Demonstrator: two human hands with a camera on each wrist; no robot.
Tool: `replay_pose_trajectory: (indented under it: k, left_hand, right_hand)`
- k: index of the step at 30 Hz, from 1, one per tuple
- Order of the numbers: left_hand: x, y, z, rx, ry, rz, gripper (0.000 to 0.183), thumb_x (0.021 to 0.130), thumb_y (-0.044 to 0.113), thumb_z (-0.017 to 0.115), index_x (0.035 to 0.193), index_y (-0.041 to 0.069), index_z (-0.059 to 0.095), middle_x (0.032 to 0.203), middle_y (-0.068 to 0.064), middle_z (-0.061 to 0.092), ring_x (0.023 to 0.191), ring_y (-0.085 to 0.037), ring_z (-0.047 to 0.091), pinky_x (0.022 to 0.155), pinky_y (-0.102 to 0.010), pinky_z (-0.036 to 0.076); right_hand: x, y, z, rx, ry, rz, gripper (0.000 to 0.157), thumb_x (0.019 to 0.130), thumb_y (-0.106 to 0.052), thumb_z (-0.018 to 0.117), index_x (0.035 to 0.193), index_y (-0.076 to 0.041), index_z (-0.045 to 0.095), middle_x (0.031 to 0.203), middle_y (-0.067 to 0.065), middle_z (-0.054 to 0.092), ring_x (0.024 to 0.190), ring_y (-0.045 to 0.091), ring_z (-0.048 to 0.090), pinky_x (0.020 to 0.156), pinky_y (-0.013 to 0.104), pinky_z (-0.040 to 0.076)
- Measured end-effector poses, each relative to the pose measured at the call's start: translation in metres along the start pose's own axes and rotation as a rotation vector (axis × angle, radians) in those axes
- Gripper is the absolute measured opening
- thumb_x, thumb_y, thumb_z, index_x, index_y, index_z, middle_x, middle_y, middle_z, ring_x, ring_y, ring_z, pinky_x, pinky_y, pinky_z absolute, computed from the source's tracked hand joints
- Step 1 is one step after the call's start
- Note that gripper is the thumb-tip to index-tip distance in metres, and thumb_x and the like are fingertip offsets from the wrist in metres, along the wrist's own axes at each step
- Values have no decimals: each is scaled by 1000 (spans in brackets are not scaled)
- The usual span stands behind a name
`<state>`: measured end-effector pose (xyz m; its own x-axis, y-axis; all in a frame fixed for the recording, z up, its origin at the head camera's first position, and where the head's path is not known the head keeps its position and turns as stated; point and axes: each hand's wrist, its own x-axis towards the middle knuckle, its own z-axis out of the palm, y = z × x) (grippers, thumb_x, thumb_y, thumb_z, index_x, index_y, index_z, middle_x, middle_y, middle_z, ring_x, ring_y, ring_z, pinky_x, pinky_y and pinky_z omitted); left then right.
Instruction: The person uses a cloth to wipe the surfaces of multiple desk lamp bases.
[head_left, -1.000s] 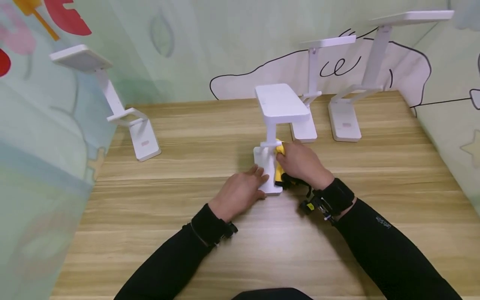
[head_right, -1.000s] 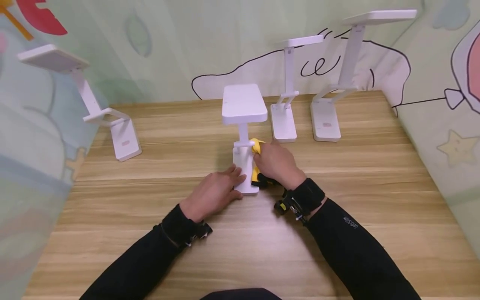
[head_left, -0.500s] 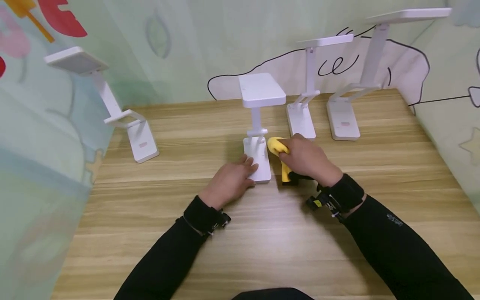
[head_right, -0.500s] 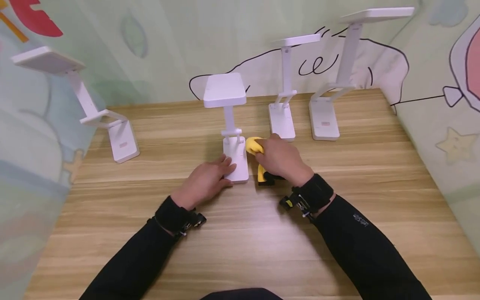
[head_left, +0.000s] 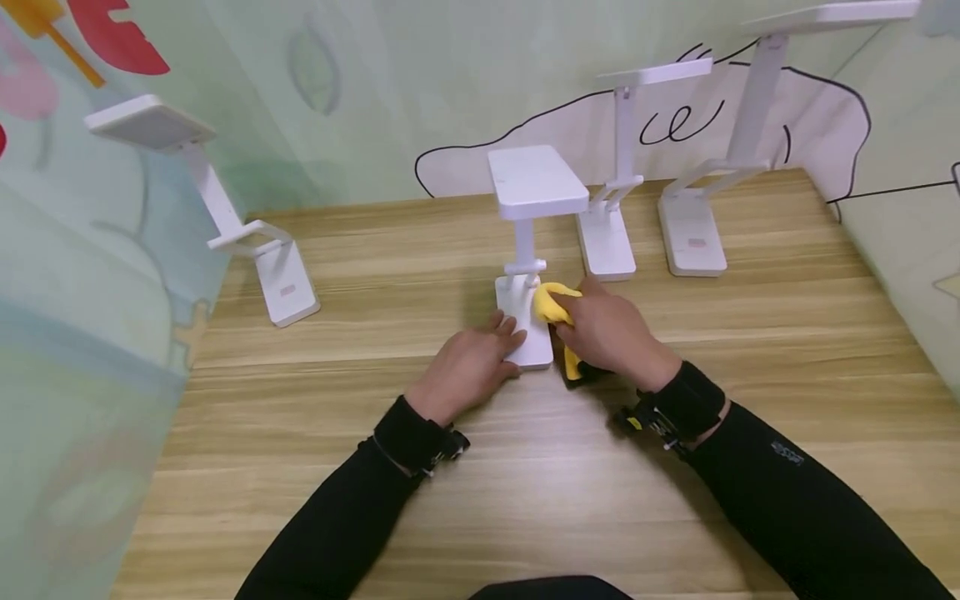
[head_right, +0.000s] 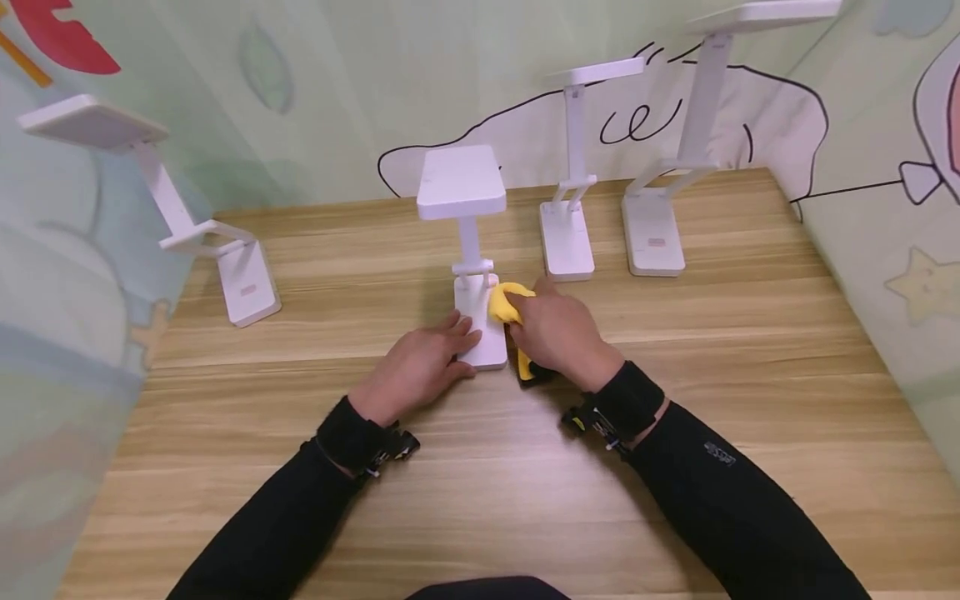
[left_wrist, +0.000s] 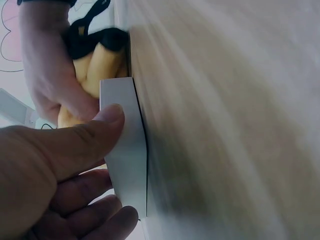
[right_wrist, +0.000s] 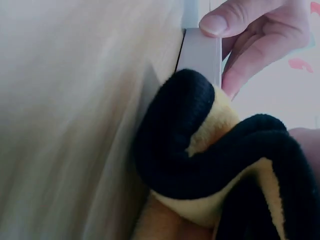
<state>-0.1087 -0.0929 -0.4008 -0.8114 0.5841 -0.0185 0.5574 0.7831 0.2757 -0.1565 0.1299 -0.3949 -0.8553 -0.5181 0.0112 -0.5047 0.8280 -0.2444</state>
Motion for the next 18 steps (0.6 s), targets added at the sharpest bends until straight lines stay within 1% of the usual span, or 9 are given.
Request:
replay_pose_trajectory:
  k: [1,2,6,8,9,11,14,16,18]
  left_hand:
    - [0,0,0,-4,3,-2,51,93,29,64,138,8,52,145,-15,47,135,-28,39,99,-41,47]
    - [0,1,0,-7,4,-4,51,93,29,64,138,9,52,145,-14,47,135,-28,39,100,-41,46]
    - [-1,0,0,-14,9,-11,51,92,29,65,137,9,53,144,-14,48,135,-27,39,101,-41,46]
    - [-1,-1,1,-11,11,-8,51,92,30,66,137,9,54,144,-14,48,135,-27,40,100,-42,46]
    - [0,-1,1,-10,13,-4,51,92,29,66,137,10,54,144,-14,49,134,-27,40,100,-42,46]
    - [0,-2,1,-10,18,6,50,91,29,66,136,10,55,143,-15,49,134,-28,41,99,-42,47]
    - [1,-3,1,-10,22,18,50,91,30,66,136,9,55,143,-15,49,133,-28,42,99,-43,47]
    - [2,-3,1,-12,24,24,51,91,30,66,137,9,55,143,-16,49,133,-29,42,99,-43,47]
    - [2,-3,2,-13,28,25,51,91,30,66,137,9,54,143,-16,49,133,-29,42,98,-43,48]
  right_hand:
    - [-4,1,-2,-1,-15,-18,44,88,-21,61,129,-6,61,88,15,53,64,23,46,44,31,38]
    - [-7,2,-4,1,-33,-38,45,87,-21,62,131,-7,60,91,16,54,64,22,47,45,31,39]
    - [-16,5,-17,17,-113,-98,39,86,-22,67,125,-12,66,94,12,57,62,17,49,50,31,42]
    - [-15,4,-22,23,-120,-111,43,86,-23,69,128,-15,64,97,11,58,64,17,50,52,32,42]
    - [-13,2,-24,19,-105,-117,43,86,-24,69,128,-17,64,97,11,57,64,17,50,52,32,42]
    - [-7,0,-23,-8,-44,-142,44,86,-25,69,129,-20,63,98,11,57,65,19,50,50,33,42]
    - [5,-4,-15,-74,30,-174,45,87,-25,66,131,-20,60,94,14,54,64,21,48,46,34,42]
    - [10,-5,-8,-105,46,-175,45,87,-23,65,132,-20,60,92,15,53,66,23,47,44,33,42]
    - [12,-5,-4,-114,31,-172,47,87,-23,64,134,-21,59,89,16,52,68,24,45,43,32,41]
